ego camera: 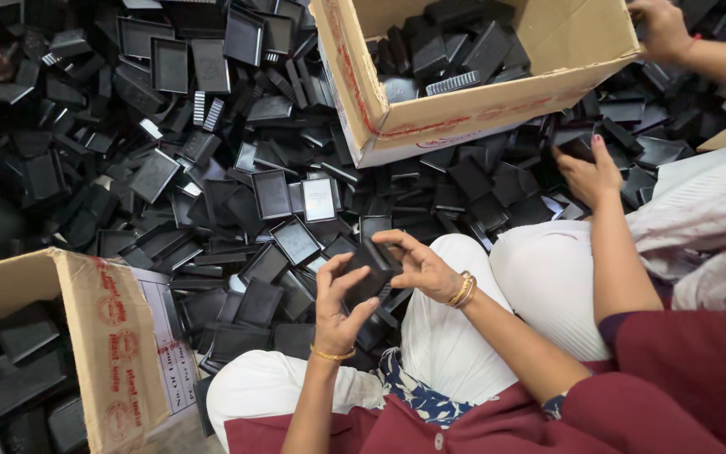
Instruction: The person sits on the floor among a large pile of black plastic boxes, picks up individual boxes, turns them over in their hands, and places them into nearby cardboard cartons. Other workers around them handle boxes from the pile at the same time.
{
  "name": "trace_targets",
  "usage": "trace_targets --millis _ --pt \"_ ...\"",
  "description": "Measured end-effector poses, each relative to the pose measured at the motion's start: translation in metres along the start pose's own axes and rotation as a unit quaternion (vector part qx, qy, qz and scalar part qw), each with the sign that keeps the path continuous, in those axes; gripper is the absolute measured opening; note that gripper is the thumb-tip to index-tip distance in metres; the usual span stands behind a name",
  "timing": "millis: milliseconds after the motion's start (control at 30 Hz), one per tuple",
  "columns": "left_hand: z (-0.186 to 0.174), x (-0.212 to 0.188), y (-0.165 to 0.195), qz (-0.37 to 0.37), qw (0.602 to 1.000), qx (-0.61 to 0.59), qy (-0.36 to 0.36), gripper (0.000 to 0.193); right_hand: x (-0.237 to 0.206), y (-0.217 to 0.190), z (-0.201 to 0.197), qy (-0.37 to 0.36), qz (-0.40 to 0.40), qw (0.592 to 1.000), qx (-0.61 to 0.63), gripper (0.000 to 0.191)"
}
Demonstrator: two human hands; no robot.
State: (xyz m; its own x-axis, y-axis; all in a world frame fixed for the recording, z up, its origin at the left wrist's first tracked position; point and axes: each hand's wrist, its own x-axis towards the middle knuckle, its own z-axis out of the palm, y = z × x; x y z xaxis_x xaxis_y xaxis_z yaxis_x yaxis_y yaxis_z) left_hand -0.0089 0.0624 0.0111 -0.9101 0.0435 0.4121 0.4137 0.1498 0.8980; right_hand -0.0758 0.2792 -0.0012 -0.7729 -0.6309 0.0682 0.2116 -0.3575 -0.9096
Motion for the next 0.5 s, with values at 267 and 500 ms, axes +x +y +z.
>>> trace_targets --millis 267,500 --pt "-0.003 0.002 0.010 0.071 0.987 0.145 0.018 0.057 0.003 0.012 0.016 0.133 0.025 0.969 0.207 0.066" --pt "-0.041 -0.005 -0.024 -0.027 0.992 0.116 0.035 0.063 0.029 -0.089 0.002 0.055 -0.132 0.860 -0.489 0.047"
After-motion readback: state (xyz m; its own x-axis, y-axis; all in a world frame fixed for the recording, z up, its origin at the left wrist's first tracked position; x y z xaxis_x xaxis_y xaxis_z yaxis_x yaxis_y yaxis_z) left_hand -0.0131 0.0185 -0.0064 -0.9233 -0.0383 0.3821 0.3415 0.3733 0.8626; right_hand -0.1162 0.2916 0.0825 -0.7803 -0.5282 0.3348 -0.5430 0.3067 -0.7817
